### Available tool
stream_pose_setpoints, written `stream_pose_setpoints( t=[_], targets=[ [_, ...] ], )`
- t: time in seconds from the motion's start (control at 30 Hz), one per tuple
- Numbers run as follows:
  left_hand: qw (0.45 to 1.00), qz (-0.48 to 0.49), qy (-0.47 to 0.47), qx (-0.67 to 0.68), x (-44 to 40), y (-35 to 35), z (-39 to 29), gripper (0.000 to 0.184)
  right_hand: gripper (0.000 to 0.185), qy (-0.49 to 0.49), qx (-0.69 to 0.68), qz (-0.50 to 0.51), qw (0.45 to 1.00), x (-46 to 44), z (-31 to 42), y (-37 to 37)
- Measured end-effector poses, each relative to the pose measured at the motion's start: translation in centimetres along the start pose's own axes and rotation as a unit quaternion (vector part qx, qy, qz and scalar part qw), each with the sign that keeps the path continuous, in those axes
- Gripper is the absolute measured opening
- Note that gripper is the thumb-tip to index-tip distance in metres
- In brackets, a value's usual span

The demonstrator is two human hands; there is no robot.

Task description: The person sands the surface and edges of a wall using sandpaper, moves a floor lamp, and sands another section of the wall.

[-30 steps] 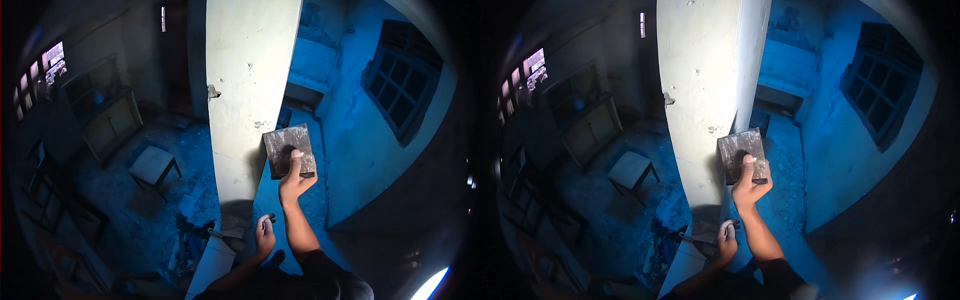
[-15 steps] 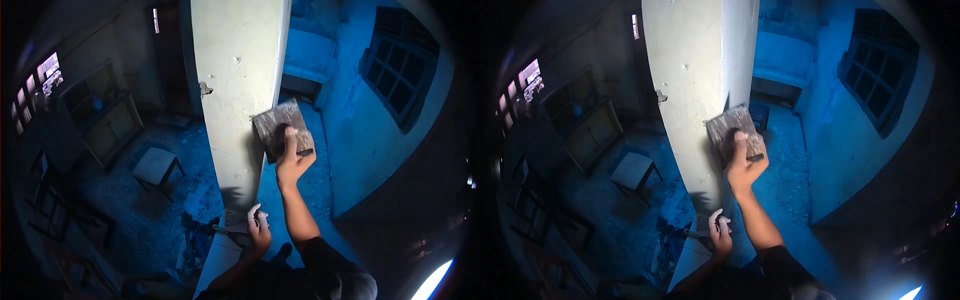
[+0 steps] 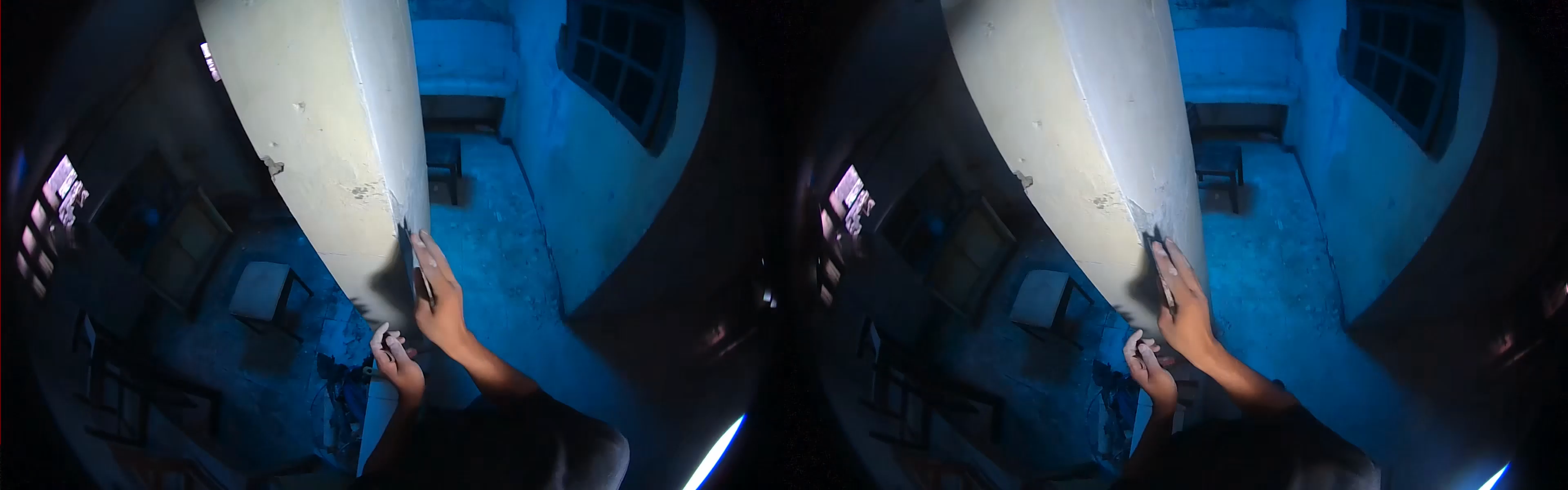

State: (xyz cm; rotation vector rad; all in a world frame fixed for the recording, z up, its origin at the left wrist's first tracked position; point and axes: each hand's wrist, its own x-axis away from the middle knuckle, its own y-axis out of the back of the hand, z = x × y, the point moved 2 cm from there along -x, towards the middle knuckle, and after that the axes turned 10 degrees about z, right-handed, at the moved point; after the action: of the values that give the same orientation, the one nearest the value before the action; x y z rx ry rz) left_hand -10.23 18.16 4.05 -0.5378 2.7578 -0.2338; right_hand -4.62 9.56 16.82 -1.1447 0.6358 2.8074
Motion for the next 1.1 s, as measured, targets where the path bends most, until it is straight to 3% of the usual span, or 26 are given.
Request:
stream_pose_setpoints(
  t=[0.07, 0.27, 0.33, 0.4, 0.53, 0.6, 0.73, 0.93, 1.1],
  targets=[
    [0.999, -0.028, -0.025, -0.005, -0.3, 0.2, -0.1, 0.025, 0.083, 0.003, 0.009, 0.019, 1.0, -0.7, -0.7, -0.9],
    [0.989, -0.036, -0.107, -0.095, -4.6, -0.3, -3.1, 0.02, 0.074, 0.037, 0.0, -0.039, 0.999, -4.7, -1.0, 0.1],
    [0.916, -0.061, -0.313, -0.243, -7.7, -1.4, -5.7, 0.016, 0.072, 0.068, -0.027, 0.0, 0.997, -3.9, -0.9, 0.4],
    [0.916, -0.091, -0.331, -0.207, -10.8, -2.8, -8.1, 0.015, 0.073, 0.052, -0.017, 0.018, 0.998, -4.9, -0.2, 0.9],
    [0.836, -0.14, -0.474, -0.237, -16.9, -5.6, -14.0, 0.016, 0.076, 0.06, -0.016, 0.016, 0.998, -6.5, -0.5, 1.9],
    [0.794, -0.175, -0.527, -0.249, -19.2, -7.0, -14.6, 0.018, 0.077, 0.051, -0.019, 0.07, 0.996, -4.7, -0.6, 2.0],
    [0.722, -0.263, -0.584, -0.262, -19.8, -7.7, -13.0, 0.015, 0.08, 0.036, 0.042, 0.091, 0.994, -6.1, -0.6, 2.8],
    [0.728, -0.238, -0.589, -0.257, -20.0, -7.7, -13.1, 0.014, 0.078, 0.029, 0.003, 0.075, 0.997, -5.3, -0.4, 1.8],
    [0.769, -0.196, -0.559, -0.24, -19.6, -8.0, -13.1, 0.013, 0.076, 0.053, 0.011, 0.048, 0.997, -7.3, -0.5, 1.9]
  ],
)
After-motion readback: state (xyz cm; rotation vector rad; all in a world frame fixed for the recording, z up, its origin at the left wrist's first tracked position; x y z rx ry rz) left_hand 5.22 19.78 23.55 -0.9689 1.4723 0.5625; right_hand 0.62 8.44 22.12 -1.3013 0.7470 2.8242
